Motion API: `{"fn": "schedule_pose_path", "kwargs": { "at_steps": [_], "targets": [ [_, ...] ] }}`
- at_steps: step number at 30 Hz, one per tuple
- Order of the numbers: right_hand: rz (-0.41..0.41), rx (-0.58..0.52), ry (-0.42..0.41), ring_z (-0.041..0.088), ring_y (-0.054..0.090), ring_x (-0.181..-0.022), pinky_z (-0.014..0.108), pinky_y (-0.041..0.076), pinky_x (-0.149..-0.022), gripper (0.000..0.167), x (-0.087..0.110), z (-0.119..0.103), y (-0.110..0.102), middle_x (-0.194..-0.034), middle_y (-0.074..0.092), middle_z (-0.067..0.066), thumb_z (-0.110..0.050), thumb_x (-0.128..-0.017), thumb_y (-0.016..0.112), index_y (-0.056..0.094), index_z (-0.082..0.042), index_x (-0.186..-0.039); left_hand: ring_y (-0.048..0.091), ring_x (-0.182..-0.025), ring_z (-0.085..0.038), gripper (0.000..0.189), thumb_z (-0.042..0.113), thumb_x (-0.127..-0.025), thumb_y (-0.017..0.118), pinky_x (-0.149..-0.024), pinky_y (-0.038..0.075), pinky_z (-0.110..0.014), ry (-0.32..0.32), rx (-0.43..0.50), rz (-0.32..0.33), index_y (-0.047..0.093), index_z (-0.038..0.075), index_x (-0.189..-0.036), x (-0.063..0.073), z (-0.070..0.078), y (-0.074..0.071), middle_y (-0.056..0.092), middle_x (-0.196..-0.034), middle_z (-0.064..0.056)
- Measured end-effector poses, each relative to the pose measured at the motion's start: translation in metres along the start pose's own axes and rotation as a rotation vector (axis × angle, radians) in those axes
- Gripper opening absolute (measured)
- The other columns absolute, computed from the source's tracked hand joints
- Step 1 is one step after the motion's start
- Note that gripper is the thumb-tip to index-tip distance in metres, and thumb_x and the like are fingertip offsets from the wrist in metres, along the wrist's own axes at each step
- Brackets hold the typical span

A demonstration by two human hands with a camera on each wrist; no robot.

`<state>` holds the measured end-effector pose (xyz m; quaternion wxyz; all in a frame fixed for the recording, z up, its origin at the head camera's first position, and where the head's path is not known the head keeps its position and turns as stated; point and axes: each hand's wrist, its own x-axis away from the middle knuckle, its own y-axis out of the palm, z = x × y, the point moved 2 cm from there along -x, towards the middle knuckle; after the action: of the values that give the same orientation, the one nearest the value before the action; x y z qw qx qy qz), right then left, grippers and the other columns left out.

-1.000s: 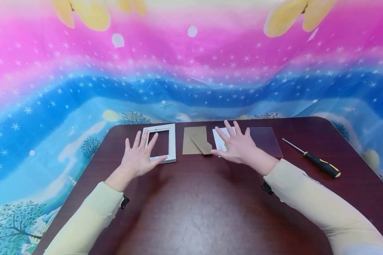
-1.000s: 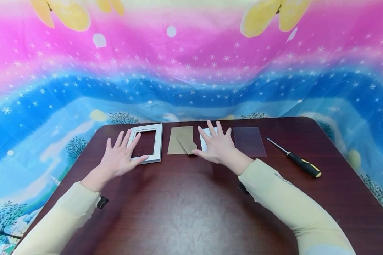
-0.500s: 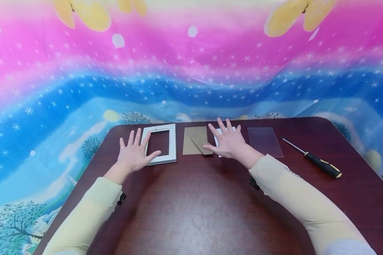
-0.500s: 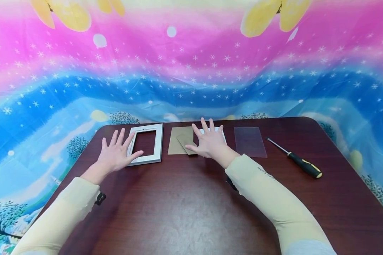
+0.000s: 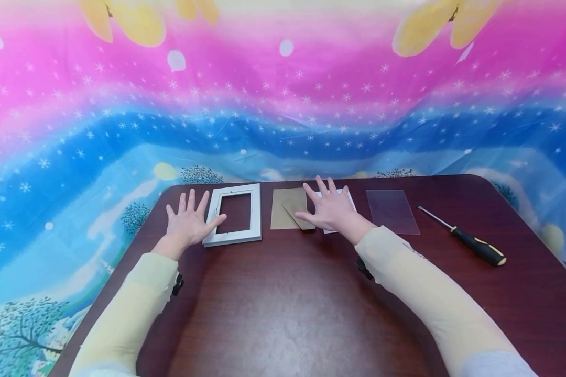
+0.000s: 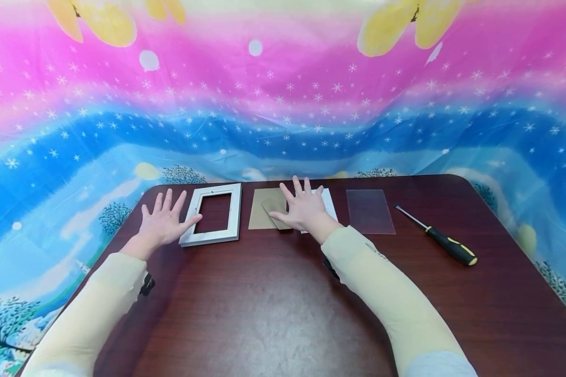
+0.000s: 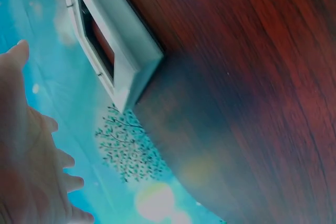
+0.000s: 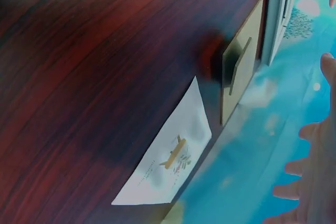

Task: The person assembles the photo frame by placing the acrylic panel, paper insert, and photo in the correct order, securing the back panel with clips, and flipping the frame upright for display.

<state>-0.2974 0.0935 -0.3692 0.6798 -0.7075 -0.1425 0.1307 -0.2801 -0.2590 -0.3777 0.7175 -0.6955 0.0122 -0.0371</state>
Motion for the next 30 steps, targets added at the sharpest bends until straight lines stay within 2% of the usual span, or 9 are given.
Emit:
{"fn": "schedule_pose_path", "kwargs": {
  "at_steps": [8,15,25,30],
  "targets": [
    [-0.023,-0.02,0.025,0.044,0.009,-0.144,0.071,0.018,-0.104,0.087,-0.01,-0.007,0.007,-0.16,0.008,0.018,-0.073,-0.09,0.036,0.016,-0.021,-0.157,-0.007,-0.141,-0.05,0.096,0.074,-0.09,0.031,-0.102,-0.008,-0.073,-0.038,0.067,-0.012,0.007,0.009,-0.156,-0.008,-0.008,0.003,-0.002,-0.156,-0.031],
    [-0.038,-0.051,0.032,0.043,0.01,-0.144,0.069,0.018,-0.105,0.087,-0.017,-0.017,0.014,-0.16,0.008,0.018,-0.073,-0.091,0.035,0.014,-0.021,-0.157,-0.009,-0.14,-0.051,0.099,0.076,-0.09,0.027,-0.101,-0.006,-0.075,-0.075,0.113,-0.048,0.004,0.007,-0.156,-0.013,-0.013,0.011,-0.005,-0.156,-0.031],
    [-0.049,-0.068,0.033,0.04,0.01,-0.144,0.067,0.017,-0.107,0.087,-0.019,-0.028,0.021,-0.16,0.009,0.016,-0.075,-0.09,0.031,0.014,-0.021,-0.157,-0.007,-0.14,-0.052,0.096,0.071,-0.093,0.031,-0.102,-0.003,-0.074,-0.114,0.173,-0.093,0.003,0.002,-0.155,-0.019,-0.007,0.017,-0.005,-0.155,-0.033],
    [-0.045,-0.086,0.029,0.042,0.011,-0.144,0.067,0.017,-0.107,0.086,-0.02,-0.031,0.025,-0.16,0.009,0.016,-0.073,-0.091,0.033,0.015,-0.021,-0.157,-0.006,-0.14,-0.053,0.097,0.069,-0.094,0.032,-0.103,-0.003,-0.074,-0.14,0.213,-0.128,0.003,-0.001,-0.154,-0.021,-0.005,0.023,-0.005,-0.155,-0.034]
  ]
}}
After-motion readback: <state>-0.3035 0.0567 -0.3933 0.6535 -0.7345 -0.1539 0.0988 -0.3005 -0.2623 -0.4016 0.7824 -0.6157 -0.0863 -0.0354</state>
